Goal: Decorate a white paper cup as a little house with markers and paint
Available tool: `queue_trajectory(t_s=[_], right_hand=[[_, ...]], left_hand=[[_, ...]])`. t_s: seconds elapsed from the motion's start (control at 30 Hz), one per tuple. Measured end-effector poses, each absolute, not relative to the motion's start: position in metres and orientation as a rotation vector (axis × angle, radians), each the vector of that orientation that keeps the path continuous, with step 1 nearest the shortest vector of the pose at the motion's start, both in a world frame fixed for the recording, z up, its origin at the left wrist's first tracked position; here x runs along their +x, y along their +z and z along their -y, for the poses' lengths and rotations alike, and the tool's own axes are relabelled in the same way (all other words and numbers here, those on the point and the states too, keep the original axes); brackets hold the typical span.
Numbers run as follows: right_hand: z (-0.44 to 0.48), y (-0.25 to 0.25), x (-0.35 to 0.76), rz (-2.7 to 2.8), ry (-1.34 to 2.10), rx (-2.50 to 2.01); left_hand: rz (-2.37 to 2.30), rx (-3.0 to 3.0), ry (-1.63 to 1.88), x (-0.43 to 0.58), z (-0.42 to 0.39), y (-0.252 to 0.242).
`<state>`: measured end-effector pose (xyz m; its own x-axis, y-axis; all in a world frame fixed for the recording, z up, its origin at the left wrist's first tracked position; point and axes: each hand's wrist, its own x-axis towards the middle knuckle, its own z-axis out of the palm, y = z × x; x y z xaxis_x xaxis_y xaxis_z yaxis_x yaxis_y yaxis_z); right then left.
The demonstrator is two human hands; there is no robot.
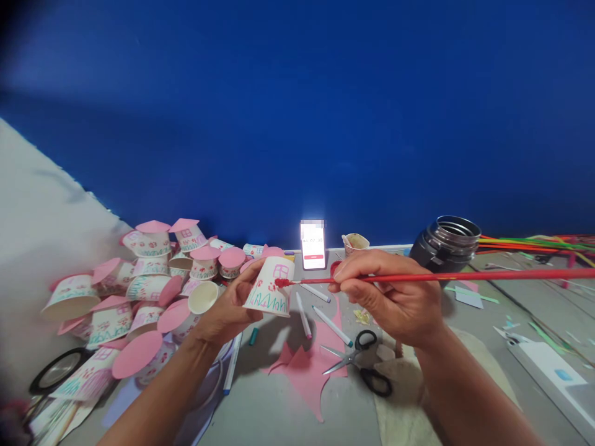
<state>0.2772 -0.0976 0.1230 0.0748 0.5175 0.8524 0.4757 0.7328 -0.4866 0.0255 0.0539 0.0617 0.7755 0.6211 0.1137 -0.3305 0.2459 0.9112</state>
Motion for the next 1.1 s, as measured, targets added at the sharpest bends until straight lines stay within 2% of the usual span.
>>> queue_trajectory(t_s=[0.17,0.33,0.47,0.63,0.87,1.1], right_hand=[[0.100,0.121,0.278,1.528,0.129,-0.810],[0.096,0.119,0.272,1.413,0.029,-0.953],[0.082,0.114,0.261,1.640,0.017,-1.172],[0.071,0.103,0.255,1.828,0.008,-1.210],[0.072,0.104,0.262,1.986,-0.037,-1.282],[0.076,0.108,0.271,1.936,0.137,-1.208]], left_hand=[[-0.313,1.143,0.655,0.023,-0.056,0.058],[-0.305,1.142,0.653,0.023,-0.053,0.057],[-0.273,1.105,0.656,0.030,-0.040,0.060],[-0.312,1.098,0.643,0.038,-0.027,0.065],[-0.353,1.676,0.752,0.015,-0.041,0.082],[-0.477,2.039,0.697,0.013,-0.044,0.094]])
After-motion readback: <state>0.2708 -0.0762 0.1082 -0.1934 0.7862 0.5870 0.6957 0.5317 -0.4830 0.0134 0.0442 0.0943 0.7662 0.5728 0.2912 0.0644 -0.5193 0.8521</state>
